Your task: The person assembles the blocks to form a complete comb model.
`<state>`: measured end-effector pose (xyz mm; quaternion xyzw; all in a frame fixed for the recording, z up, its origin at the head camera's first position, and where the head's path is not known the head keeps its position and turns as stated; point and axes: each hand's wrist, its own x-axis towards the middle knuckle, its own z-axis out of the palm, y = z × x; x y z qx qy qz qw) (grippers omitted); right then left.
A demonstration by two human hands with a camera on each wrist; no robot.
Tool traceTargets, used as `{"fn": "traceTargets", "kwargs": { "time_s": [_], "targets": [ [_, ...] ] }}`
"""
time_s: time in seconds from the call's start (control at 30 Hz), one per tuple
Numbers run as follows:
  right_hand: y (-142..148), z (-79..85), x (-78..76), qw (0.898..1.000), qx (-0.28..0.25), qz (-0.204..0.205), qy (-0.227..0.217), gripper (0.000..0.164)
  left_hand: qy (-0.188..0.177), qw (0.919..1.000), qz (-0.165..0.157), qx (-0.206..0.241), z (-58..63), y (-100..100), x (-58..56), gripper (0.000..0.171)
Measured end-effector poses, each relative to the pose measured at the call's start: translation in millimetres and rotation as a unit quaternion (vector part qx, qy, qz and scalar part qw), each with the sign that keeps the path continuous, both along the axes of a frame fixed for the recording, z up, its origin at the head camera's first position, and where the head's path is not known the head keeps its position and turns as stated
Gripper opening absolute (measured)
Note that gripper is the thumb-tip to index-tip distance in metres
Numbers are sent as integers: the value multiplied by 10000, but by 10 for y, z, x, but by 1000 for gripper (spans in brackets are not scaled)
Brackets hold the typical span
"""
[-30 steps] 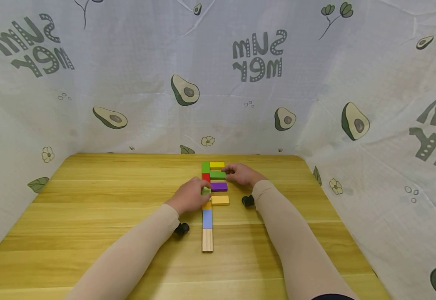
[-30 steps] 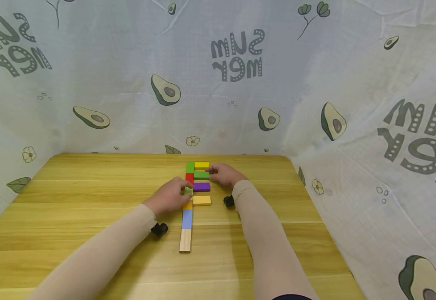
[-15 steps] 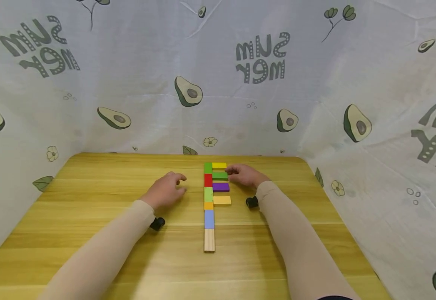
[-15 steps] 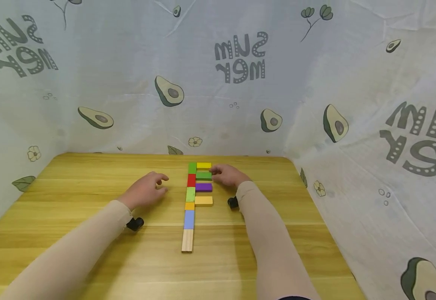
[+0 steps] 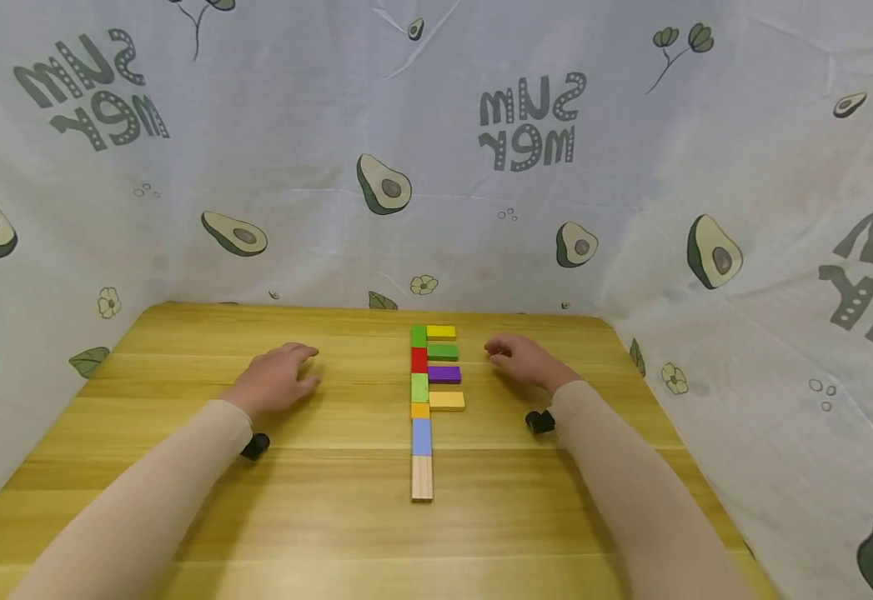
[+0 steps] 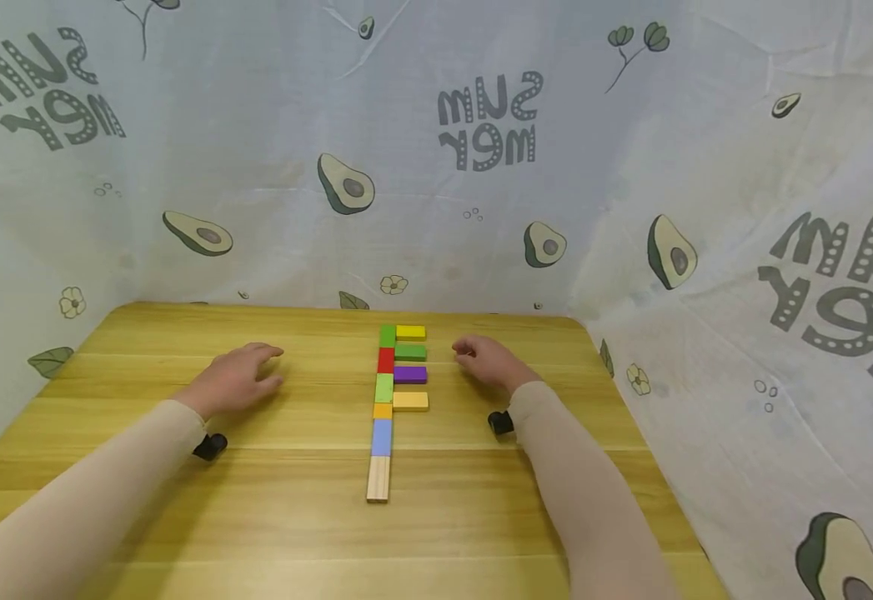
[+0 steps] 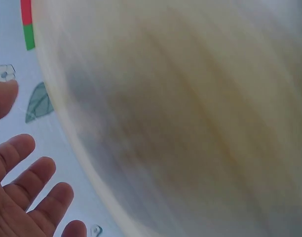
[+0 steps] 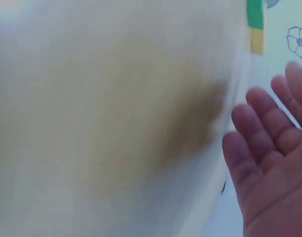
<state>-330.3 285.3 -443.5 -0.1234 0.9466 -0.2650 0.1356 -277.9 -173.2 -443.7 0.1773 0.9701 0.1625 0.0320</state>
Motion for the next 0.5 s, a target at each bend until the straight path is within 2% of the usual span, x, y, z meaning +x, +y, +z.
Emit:
{"fn": "traceTargets", "kwargs": {
  "time_s": [0.13,0.3,0.5],
  "targets": [
    [171,-1,118,9982,461,-19,377,42,79,9997,34,-212,20,-113,9,64],
    [372,-37,233,9897,1020,190,986,44,34,9992,216,-332,30,-211,-1,76],
    [519,-67,340,9856,1221,230,1148,51,-66,9984,441,-355,19,-253,-16,86]
  ]
}}
